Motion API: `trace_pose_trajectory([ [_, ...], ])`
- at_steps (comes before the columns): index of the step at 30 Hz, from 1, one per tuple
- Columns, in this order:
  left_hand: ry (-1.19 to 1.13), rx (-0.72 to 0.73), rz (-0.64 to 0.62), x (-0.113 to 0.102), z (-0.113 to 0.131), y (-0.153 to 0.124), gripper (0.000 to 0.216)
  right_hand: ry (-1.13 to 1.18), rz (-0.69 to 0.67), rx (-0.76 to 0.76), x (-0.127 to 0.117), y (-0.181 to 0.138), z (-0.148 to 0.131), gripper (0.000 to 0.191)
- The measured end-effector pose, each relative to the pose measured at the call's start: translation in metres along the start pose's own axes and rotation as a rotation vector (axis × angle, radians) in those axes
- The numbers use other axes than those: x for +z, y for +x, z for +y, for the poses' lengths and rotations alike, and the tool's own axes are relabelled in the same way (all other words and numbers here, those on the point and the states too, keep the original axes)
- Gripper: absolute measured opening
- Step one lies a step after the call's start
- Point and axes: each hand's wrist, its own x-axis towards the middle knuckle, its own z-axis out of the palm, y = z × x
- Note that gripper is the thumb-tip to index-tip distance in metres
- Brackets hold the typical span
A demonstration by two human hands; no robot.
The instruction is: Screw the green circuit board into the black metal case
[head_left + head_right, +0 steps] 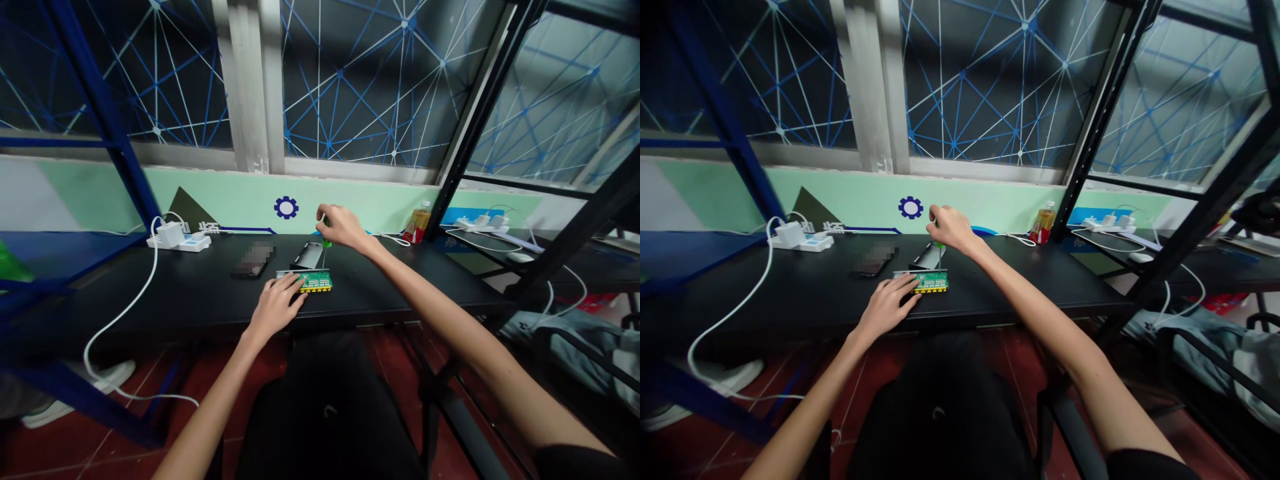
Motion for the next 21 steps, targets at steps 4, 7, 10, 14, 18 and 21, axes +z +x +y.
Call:
trace_pose_trajectory([
  [4, -0.003, -0.001, 0.005, -0.0005, 0.0006, 0.0003, 0.034, -0.008, -0.026, 0.018, -0.0015, -0.0001, 0.0003, 0.022],
  [7, -0.003, -0.008, 0.011, -0.0009, 0.0008, 0.0006, 0.033, 0.0, -0.033, -0.015, -0.0015, -0.0004, -0.0006, 0.021],
  [10, -0.01, -0.013, 0.006, -0.0014, 0.001, 0.0011, 0.033, -0.016, -0.018, -0.027, -0.0014, -0.0015, -0.0022, 0.024],
  [14, -0.022, -0.025, 0.003, -0.0021, 0.0012, 0.0019, 0.034, -0.055, -0.017, -0.002, -0.0028, -0.0045, -0.0056, 0.029],
  [18, -0.031, -0.028, 0.0, -0.0028, 0.001, 0.0027, 0.033, -0.069, 0.018, 0.024, -0.002, -0.0072, -0.0047, 0.024],
  [21, -0.03, -0.028, -0.004, -0.0033, 0.0014, 0.003, 0.034, -0.058, 0.024, 0.008, -0.0005, -0.0073, 0.0002, 0.019],
])
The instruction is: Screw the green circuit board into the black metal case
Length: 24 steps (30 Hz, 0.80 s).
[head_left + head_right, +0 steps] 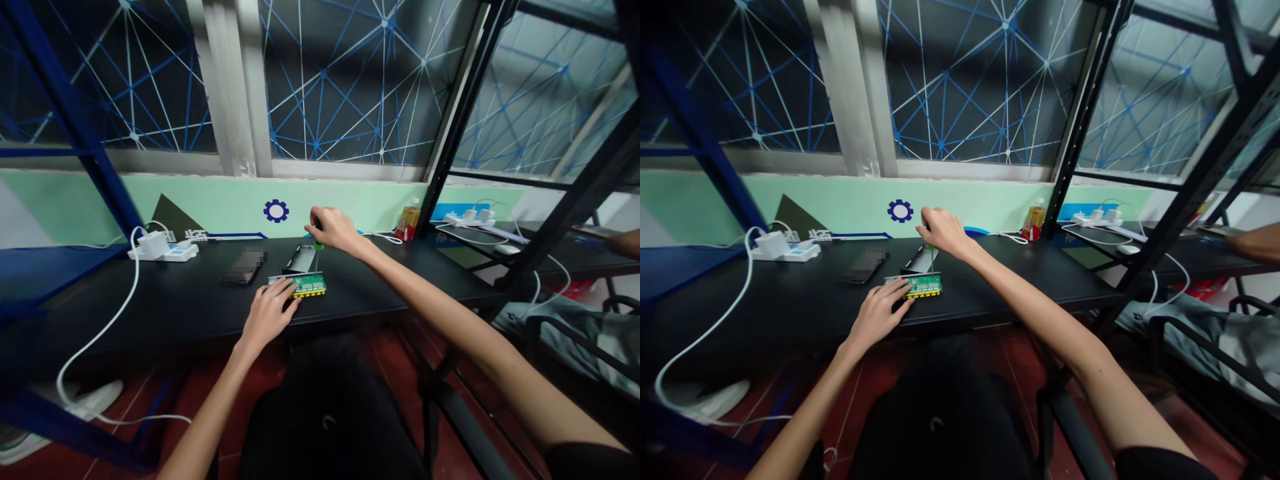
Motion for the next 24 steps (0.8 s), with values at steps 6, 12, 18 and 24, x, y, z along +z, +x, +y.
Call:
trace_pose_trajectory([
  [6, 0.0, -0.019, 0.002, -0.0003, 0.0008, -0.0002, 0.034, 0.028, -0.04, 0.006, -0.0044, 0.001, 0.0045, 0.014],
  [12, -0.023, -0.025, -0.011, -0.0011, 0.0015, -0.0004, 0.034, 0.079, -0.033, 0.031, -0.0075, -0.0017, 0.002, 0.015],
  [18, -0.029, -0.032, -0.015, -0.0023, 0.0017, -0.0018, 0.034, 0.11, -0.021, 0.037, -0.0082, -0.0026, 0.0047, 0.023],
  [24, -0.003, -0.023, -0.021, -0.0001, -0.0006, -0.0021, 0.034, 0.048, -0.039, 0.047, -0.0085, -0.0047, 0.0082, 0.022],
])
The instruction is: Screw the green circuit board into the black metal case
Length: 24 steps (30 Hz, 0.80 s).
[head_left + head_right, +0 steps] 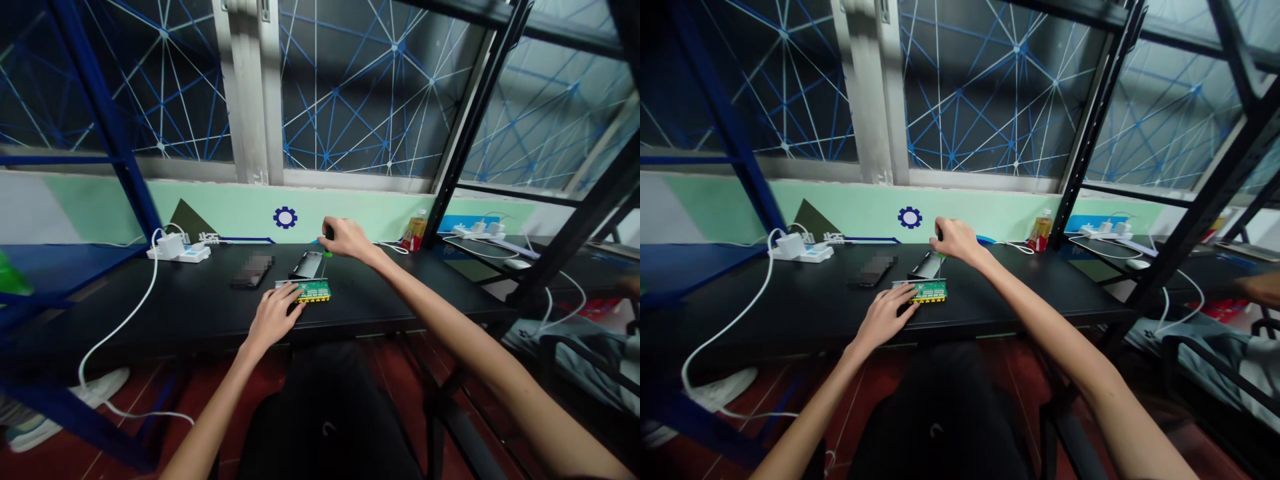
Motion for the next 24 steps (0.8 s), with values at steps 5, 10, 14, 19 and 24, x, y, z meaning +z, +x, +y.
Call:
trace_pose_trajectory([
  [5, -0.004, 0.001, 0.001, -0.0016, 0.0007, 0.0001, 0.034, 0.059, -0.004, -0.05, 0.0022, 0.0006, 0.0034, 0.029],
  [10, 0.0, -0.002, 0.0, -0.0036, 0.0014, -0.0005, 0.033, 0.052, -0.049, -0.043, -0.0015, 0.0018, 0.0012, 0.031],
  [14, 0.004, 0.008, 0.0, -0.0026, 0.0006, -0.0003, 0.033, 0.06, -0.028, -0.052, -0.0012, 0.0014, -0.0009, 0.026],
  [19, -0.006, 0.005, 0.005, -0.0016, 0.0002, 0.0005, 0.035, 0.016, -0.022, -0.088, -0.0006, 0.0011, -0.0019, 0.039],
  [24, -0.008, 0.007, 0.007, -0.0012, -0.0001, 0.0016, 0.035, -0.007, 0.0, -0.077, 0.0003, 0.0027, -0.0044, 0.028],
])
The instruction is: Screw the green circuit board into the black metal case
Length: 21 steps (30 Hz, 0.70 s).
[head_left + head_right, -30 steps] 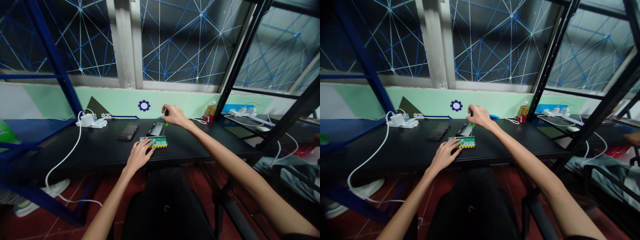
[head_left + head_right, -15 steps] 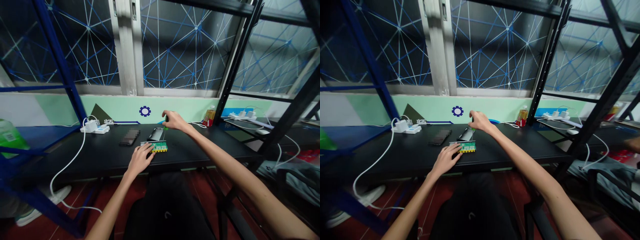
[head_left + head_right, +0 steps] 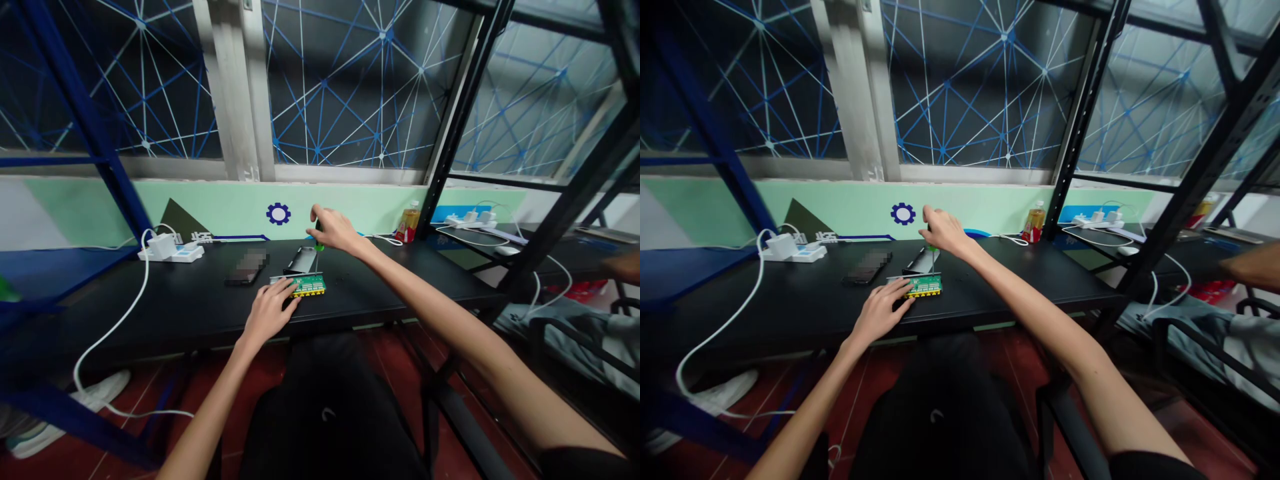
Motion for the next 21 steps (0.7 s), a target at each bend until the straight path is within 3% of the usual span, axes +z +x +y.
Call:
trace_pose_trajectory([
  [3, -0.013, -0.008, 0.007, 0.0002, 0.0005, 0.0001, 0.035, -0.007, 0.005, -0.01, 0.0015, -0.0008, -0.0026, 0.035],
  [18, -0.006, 0.008, -0.003, -0.0012, 0.0034, 0.0006, 0.036, -0.006, 0.017, 0.003, 0.0038, -0.0012, 0.0029, 0.021],
  [21, -0.002, 0.009, 0.004, -0.0001, 0.003, 0.0013, 0.037, -0.019, 0.014, 0.015, 0.0047, -0.0023, 0.0037, 0.027],
])
